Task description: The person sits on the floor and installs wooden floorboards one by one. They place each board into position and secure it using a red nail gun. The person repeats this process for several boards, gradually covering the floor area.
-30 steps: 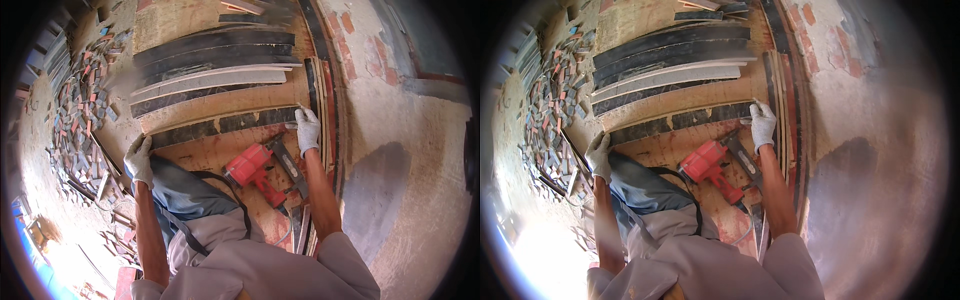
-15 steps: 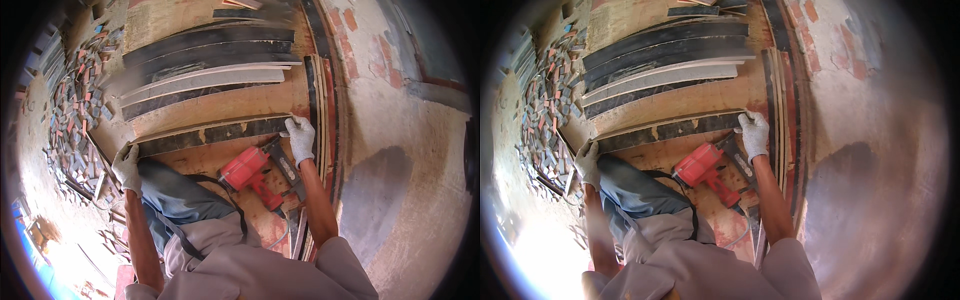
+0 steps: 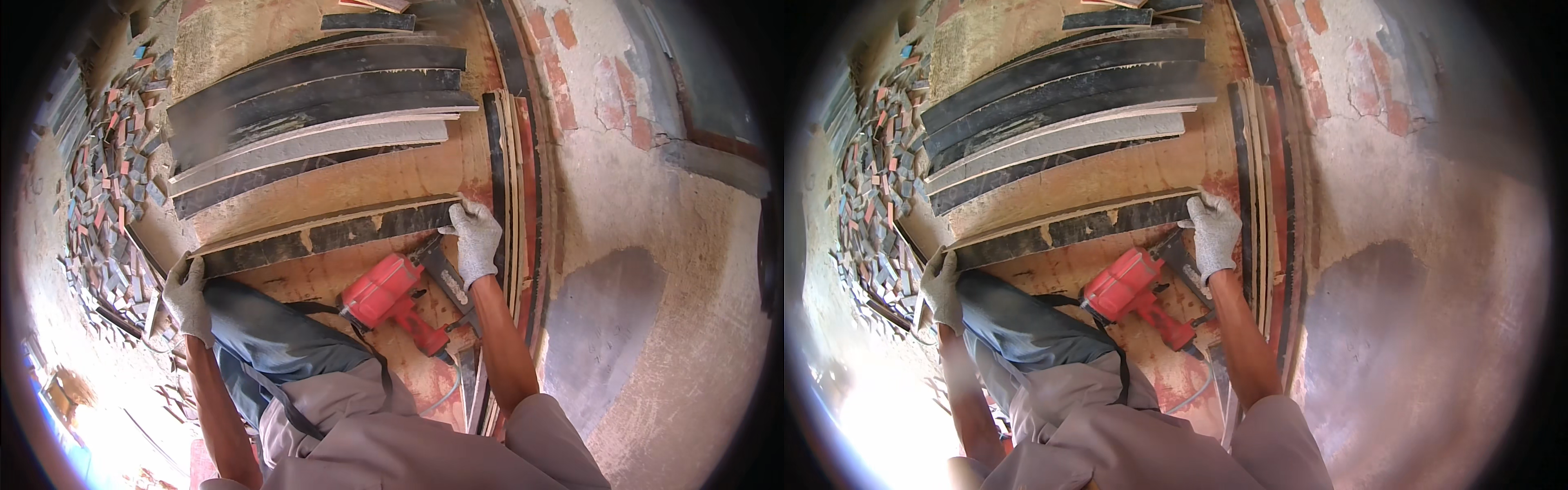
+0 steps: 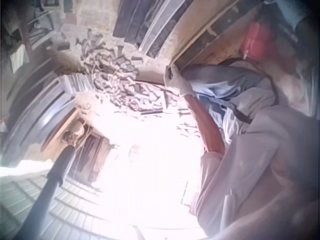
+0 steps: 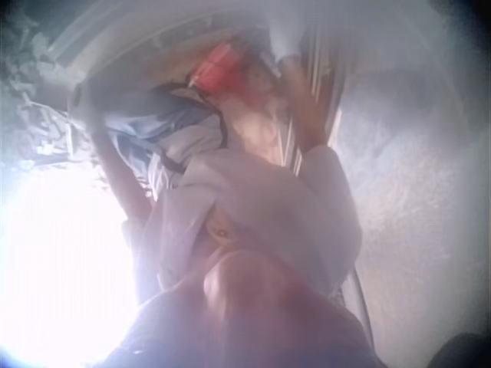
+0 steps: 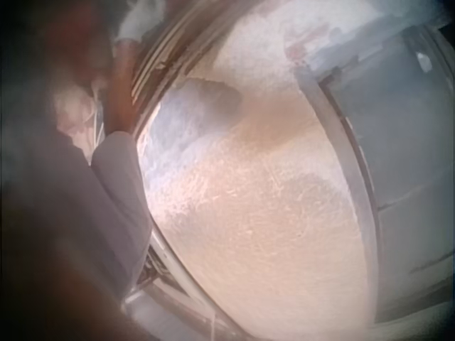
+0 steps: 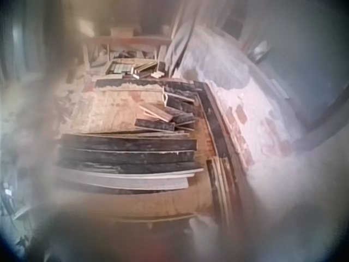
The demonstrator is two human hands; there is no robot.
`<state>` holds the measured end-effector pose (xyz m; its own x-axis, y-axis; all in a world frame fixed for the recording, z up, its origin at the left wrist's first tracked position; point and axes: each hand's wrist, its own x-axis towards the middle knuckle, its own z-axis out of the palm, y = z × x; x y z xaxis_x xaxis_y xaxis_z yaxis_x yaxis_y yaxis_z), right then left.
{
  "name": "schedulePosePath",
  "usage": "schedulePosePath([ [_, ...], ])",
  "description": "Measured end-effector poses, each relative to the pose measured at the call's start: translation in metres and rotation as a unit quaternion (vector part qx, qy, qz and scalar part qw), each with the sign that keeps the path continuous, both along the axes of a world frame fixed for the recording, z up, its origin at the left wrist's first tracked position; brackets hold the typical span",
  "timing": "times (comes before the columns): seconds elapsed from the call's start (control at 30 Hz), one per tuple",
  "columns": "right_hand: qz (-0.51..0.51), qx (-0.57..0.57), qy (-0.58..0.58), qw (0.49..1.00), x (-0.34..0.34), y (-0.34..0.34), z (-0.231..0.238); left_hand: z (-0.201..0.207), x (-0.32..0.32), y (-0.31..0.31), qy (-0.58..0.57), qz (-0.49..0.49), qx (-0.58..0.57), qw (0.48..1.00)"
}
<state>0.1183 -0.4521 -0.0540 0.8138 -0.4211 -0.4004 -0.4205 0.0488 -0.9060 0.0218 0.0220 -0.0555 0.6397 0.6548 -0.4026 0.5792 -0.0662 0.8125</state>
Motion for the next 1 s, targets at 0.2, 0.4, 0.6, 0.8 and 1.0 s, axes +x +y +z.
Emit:
schedulePosePath([
  [0.2, -0.03, 0.001, 0.008, 1.0, -0.007, 0.0, -0.011, -0.002, 0.001, 0.006, 0.015, 0.008, -0.027, 0.999],
  [0.4, -0.025, 0.001, 0.011, 1.0, -0.011, 0.0, -0.014, -0.008, 0.004, 0.005, 0.011, 0.019, -0.003, 1.0],
  [0.6, -0.045, 0.01, -0.01, 0.999, -0.005, -0.001, -0.008, 0.036, 0.048, -0.102, -0.08, -0.32, 0.364, 0.871],
  [0.8, -0.043, -0.003, 0.002, 0.999, -0.004, 0.0, -0.01, 0.016, 0.073, -0.161, -0.169, -0.502, 0.269, 0.805],
  [1.0, -0.036, -0.013, 0.022, 0.999, -0.004, 0.003, -0.007, 0.012, 0.08, -0.158, -0.159, -0.503, 0.249, 0.813],
])
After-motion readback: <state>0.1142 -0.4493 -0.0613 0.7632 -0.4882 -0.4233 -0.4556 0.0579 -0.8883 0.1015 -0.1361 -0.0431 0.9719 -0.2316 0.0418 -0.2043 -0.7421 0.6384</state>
